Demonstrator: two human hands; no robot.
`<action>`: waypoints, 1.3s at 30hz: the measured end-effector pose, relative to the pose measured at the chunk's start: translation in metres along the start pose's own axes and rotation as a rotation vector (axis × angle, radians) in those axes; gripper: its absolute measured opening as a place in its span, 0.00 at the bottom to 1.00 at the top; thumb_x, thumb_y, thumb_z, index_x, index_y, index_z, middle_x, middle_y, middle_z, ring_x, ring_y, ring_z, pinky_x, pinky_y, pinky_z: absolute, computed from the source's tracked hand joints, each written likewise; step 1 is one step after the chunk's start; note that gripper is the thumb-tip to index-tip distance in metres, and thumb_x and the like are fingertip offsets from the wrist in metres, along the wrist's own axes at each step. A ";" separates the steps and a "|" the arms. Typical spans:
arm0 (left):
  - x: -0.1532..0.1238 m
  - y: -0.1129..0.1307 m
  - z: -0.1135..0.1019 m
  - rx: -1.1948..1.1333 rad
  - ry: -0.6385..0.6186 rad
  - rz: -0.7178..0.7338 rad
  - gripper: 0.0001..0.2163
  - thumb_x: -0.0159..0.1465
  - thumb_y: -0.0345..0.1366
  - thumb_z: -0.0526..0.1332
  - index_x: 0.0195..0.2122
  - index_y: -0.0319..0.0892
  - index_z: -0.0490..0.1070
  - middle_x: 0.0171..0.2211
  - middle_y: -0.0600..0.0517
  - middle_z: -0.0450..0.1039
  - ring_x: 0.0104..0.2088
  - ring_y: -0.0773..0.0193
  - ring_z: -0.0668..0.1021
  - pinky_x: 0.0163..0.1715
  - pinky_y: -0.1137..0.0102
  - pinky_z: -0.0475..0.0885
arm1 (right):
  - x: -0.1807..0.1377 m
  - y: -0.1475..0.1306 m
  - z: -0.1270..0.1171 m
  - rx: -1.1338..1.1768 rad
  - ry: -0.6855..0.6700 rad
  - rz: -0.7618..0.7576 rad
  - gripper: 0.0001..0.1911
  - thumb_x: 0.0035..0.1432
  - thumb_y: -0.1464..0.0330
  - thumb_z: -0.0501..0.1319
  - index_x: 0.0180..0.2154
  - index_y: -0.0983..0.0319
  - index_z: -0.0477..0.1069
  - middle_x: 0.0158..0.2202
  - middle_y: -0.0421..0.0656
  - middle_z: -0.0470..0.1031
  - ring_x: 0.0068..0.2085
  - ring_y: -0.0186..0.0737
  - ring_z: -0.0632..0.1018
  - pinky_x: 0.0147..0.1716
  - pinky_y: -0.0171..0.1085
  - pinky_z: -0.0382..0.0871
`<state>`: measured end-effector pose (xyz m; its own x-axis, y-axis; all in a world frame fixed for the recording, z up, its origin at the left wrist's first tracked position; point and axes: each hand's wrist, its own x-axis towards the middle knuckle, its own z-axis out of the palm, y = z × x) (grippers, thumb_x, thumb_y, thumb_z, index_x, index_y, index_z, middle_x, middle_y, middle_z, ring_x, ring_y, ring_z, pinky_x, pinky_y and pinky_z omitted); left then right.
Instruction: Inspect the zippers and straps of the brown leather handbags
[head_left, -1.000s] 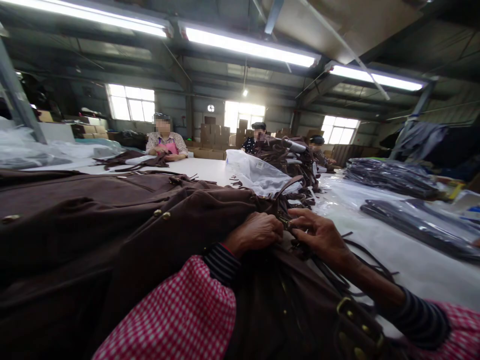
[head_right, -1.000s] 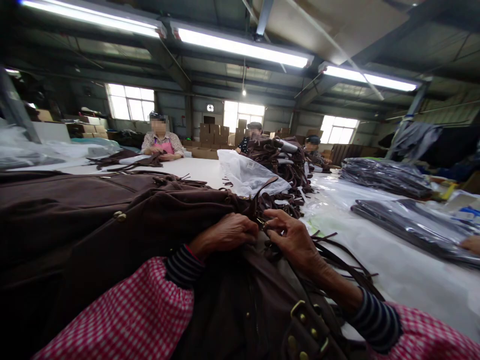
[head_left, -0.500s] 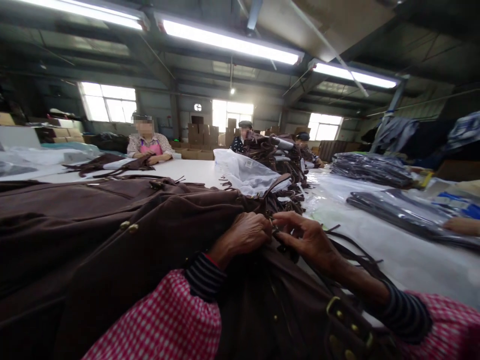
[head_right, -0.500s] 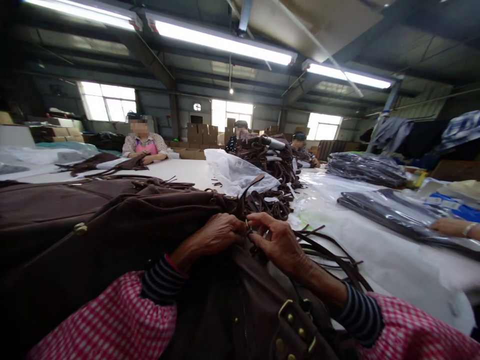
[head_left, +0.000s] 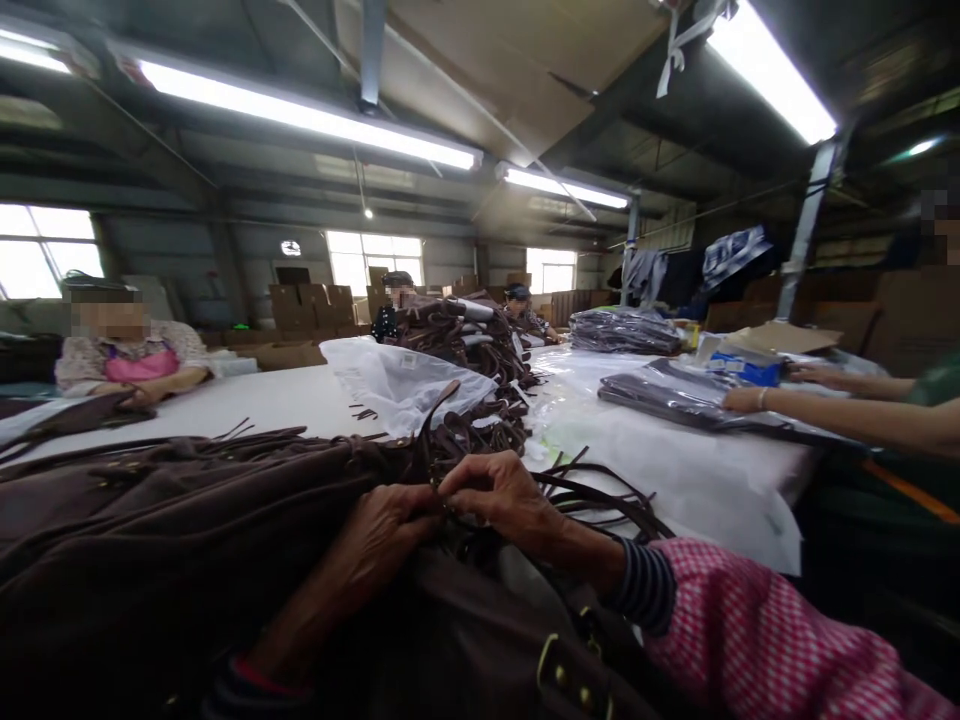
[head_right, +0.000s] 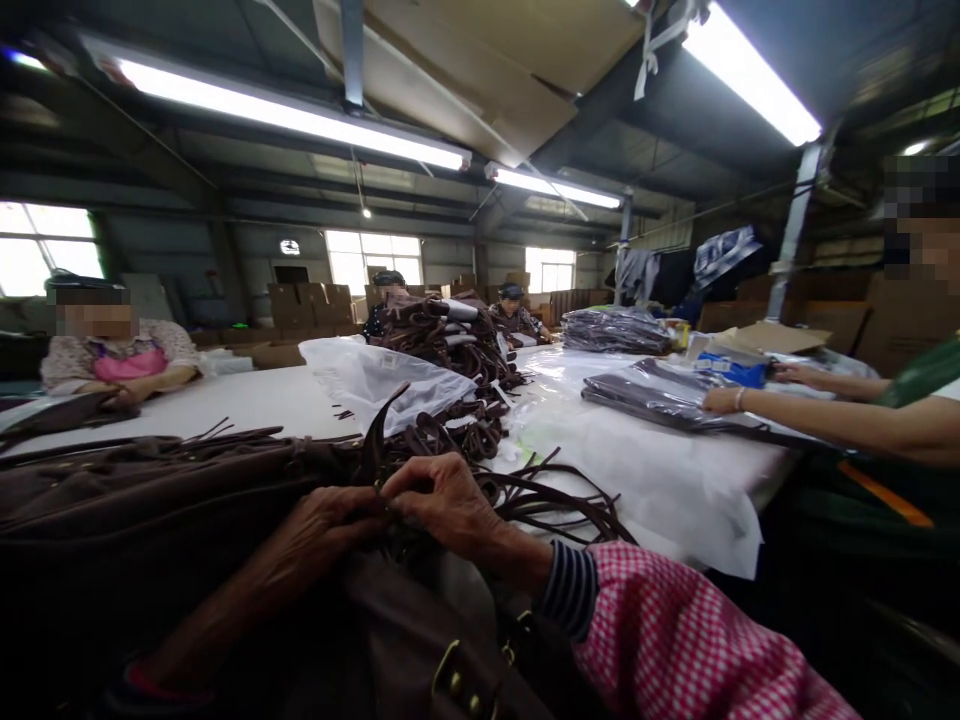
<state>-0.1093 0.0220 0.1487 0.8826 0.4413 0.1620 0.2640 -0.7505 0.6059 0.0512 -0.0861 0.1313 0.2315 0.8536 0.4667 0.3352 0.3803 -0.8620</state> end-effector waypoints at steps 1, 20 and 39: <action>0.000 0.000 0.000 -0.011 0.007 -0.005 0.12 0.59 0.44 0.54 0.25 0.41 0.67 0.25 0.54 0.65 0.30 0.61 0.69 0.29 0.72 0.58 | 0.000 0.001 -0.001 -0.021 -0.008 -0.017 0.07 0.50 0.72 0.65 0.33 0.62 0.81 0.30 0.39 0.78 0.33 0.36 0.75 0.36 0.34 0.69; -0.009 0.000 0.007 -0.059 0.134 0.033 0.08 0.60 0.34 0.58 0.29 0.38 0.75 0.25 0.55 0.70 0.29 0.66 0.71 0.29 0.72 0.58 | -0.005 0.016 -0.006 0.027 -0.110 0.031 0.10 0.58 0.62 0.68 0.35 0.62 0.81 0.28 0.38 0.72 0.26 0.31 0.69 0.25 0.32 0.61; -0.006 0.002 0.006 -0.655 0.394 -0.039 0.12 0.56 0.41 0.70 0.31 0.38 0.71 0.26 0.54 0.73 0.27 0.67 0.73 0.29 0.74 0.65 | 0.008 0.013 0.019 0.331 0.060 0.217 0.18 0.51 0.59 0.73 0.35 0.67 0.79 0.24 0.41 0.77 0.22 0.28 0.71 0.19 0.26 0.61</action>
<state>-0.1118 0.0147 0.1439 0.6408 0.6966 0.3226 -0.1014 -0.3398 0.9350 0.0404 -0.0680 0.1199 0.3203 0.9082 0.2694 -0.0377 0.2964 -0.9543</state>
